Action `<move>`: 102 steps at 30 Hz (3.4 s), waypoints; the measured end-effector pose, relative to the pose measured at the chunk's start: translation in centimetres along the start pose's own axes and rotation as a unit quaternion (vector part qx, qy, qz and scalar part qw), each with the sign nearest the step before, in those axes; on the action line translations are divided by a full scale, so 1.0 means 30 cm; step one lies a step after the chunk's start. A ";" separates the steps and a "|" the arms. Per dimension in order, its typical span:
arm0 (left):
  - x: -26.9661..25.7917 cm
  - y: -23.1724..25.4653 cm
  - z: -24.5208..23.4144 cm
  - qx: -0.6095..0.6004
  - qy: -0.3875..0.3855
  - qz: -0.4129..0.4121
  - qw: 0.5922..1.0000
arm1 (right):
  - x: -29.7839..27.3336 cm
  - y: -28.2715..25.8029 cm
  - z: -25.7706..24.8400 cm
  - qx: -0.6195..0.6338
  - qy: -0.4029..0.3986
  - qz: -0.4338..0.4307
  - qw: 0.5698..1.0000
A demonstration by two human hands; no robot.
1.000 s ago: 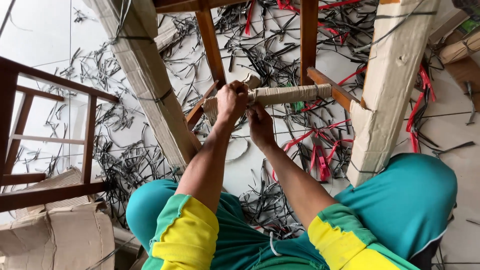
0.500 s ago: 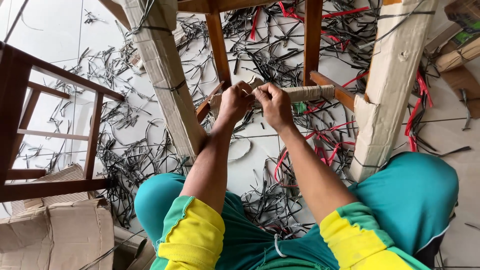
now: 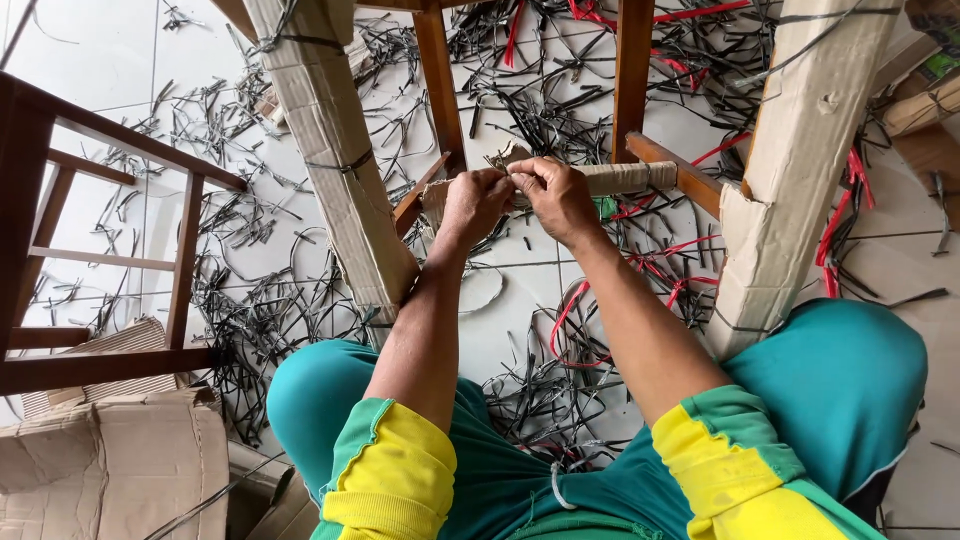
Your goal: The person sits on the floor and wraps a wooden furniture leg with a strip of material, securing it with thin wire. They repeatedly wrap and twist the wire to hold the covering in place.
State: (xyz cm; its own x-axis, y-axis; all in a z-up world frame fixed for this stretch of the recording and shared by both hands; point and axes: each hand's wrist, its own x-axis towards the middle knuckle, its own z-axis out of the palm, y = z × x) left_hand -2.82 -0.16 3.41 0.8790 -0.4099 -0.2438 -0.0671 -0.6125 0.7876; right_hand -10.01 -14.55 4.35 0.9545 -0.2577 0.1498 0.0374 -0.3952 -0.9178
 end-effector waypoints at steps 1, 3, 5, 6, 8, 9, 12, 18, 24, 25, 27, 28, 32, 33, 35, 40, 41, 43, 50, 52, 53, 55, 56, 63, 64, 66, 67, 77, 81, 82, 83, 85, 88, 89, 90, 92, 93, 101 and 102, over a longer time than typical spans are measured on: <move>-0.004 0.004 0.000 -0.001 0.000 0.000 1.000 | -0.006 0.003 0.001 -0.001 0.000 0.001 1.000; -0.012 0.011 -0.008 -0.007 0.017 -0.008 1.000 | -0.016 0.004 0.009 -0.038 0.019 -0.018 0.999; -0.011 0.002 -0.004 -0.025 0.024 -0.020 0.999 | -0.020 0.057 0.027 -0.061 0.021 -0.032 0.997; -0.009 -0.002 0.000 -0.042 0.031 -0.031 0.998 | -0.022 0.084 0.035 -0.084 0.024 -0.046 0.995; -0.019 0.008 -0.006 -0.127 0.043 -0.041 0.990 | -0.031 0.084 0.039 -0.091 0.027 -0.068 0.993; -0.023 0.013 -0.010 -0.208 0.056 -0.049 0.975 | -0.034 0.084 0.042 -0.097 0.032 -0.089 0.991; -0.028 0.004 -0.013 -0.202 0.071 -0.044 0.976 | -0.047 0.081 0.071 -0.098 0.021 -0.117 0.988; -0.028 -0.016 -0.009 -0.130 0.063 -0.034 0.989 | -0.036 0.046 0.072 -0.206 0.016 -0.232 0.951; -0.053 0.009 -0.036 -0.101 0.087 -0.057 0.989 | -0.038 0.129 0.112 -0.301 0.059 -0.278 0.910; -0.061 0.014 -0.030 -0.101 0.087 -0.057 0.989 | -0.040 0.132 0.123 -0.300 0.058 -0.278 0.911; -0.077 0.025 -0.019 -0.077 0.109 -0.023 0.991 | -0.043 0.138 0.144 -0.371 0.080 -0.290 0.879; -0.093 0.040 -0.018 -0.077 0.109 -0.023 0.991 | -0.040 0.147 0.145 -0.371 0.079 -0.290 0.879; -0.134 0.071 -0.014 -0.008 0.112 0.047 0.993 | -0.024 0.177 0.150 -0.402 0.040 -0.293 0.867; -0.141 0.069 -0.010 0.010 0.117 0.068 0.991 | -0.023 0.185 0.152 -0.406 0.025 -0.285 0.868; -0.135 0.045 0.004 0.029 0.137 0.094 0.986 | -0.008 0.186 0.132 -0.391 -0.004 -0.275 0.878; -0.127 -0.014 0.033 0.026 0.186 0.162 0.969 | 0.048 0.163 0.069 -0.246 -0.090 -0.212 0.941; -0.124 -0.027 0.041 0.025 0.195 0.158 0.968 | 0.051 0.132 0.052 -0.194 -0.124 -0.186 0.955; -0.114 -0.063 0.071 0.024 0.205 0.153 0.967 | 0.056 0.079 0.025 -0.140 -0.157 -0.158 0.965; -0.087 -0.141 0.162 0.057 0.323 0.207 0.922 | 0.060 0.022 -0.005 -0.095 -0.175 -0.103 0.974; -0.089 -0.132 0.154 0.064 0.320 0.199 0.924 | 0.059 0.015 -0.010 -0.092 -0.175 -0.097 0.975; -0.092 -0.123 0.140 0.059 0.311 0.206 0.926 | 0.063 0.010 -0.010 -0.092 -0.173 -0.086 0.977; -0.089 -0.117 0.126 0.055 0.301 0.214 0.928 | 0.065 0.003 -0.012 -0.091 -0.169 -0.075 0.978; -0.084 -0.121 0.127 0.044 0.298 0.208 0.931 | 0.064 0.001 -0.013 -0.086 -0.159 -0.067 0.981; -0.107 -0.096 0.145 0.085 0.331 0.153 0.927 | 0.086 0.071 0.018 -0.101 -0.115 -0.059 0.986; -0.123 -0.112 0.152 0.086 0.332 0.152 0.927 | 0.093 0.078 0.012 -0.100 -0.116 -0.059 0.986; -0.153 -0.142 0.168 0.068 0.279 0.105 0.952 | 0.111 0.092 -0.003 -0.231 -0.095 -0.107 0.962; -0.146 -0.172 0.190 0.069 0.278 0.104 0.953 | 0.120 0.122 0.024 -0.230 -0.096 -0.106 0.963; -0.156 -0.171 0.109 -0.230 0.323 -0.198 0.896 | 0.115 0.189 0.102 -0.336 0.014 -0.180 0.925; -0.165 -0.078 0.041 -0.251 0.350 -0.185 0.884 | 0.042 0.017 0.176 -0.341 0.034 -0.371 0.863; -0.149 -0.089 0.055 -0.250 0.349 -0.187 0.883 | 0.032 0.031 0.202 -0.341 0.032 -0.370 0.864; -0.130 -0.099 0.066 -0.283 0.363 -0.193 0.867 | 0.025 0.042 0.228 -0.356 0.007 -0.350 0.867; -0.123 -0.070 0.053 -0.316 0.376 -0.199 0.848 | 0.023 0.079 0.268 -0.370 -0.020 -0.329 0.869; -0.121 -0.012 0.008 -0.328 0.358 -0.223 0.845 | 0.041 0.134 0.299 -0.403 -0.037 -0.291 0.867; -0.098 -0.032 0.015 -0.357 0.355 -0.245 0.828 | 0.044 0.139 0.299 -0.428 -0.018 -0.310 0.849; -0.074 -0.052 0.023 -0.386 0.352 -0.266 0.810 | 0.047 0.145 0.298 -0.452 0.001 -0.329 0.829; -0.035 -0.075 0.038 -0.411 0.353 -0.288 0.789 | 0.047 0.144 0.291 -0.457 -0.011 -0.324 0.828; -0.013 -0.086 0.040 -0.435 0.358 -0.304 0.768 | 0.052 0.140 0.290 -0.459 -0.018 -0.323 0.827; 0.237 -0.296 0.126 -0.548 0.318 -0.360 0.685 | 0.099 0.202 0.306 -0.473 -0.030 -0.334 0.814; 0.211 -0.279 0.108 -0.548 0.301 -0.366 0.689 | 0.101 0.206 0.304 -0.460 -0.037 -0.339 0.820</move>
State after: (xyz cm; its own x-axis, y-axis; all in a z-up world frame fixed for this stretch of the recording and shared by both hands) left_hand 1.77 0.18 -6.57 0.5460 0.2945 -0.7843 0.6058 0.5079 0.6125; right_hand -4.19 -9.74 -4.23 0.8234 0.3367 0.4568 0.3596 -0.9323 0.0388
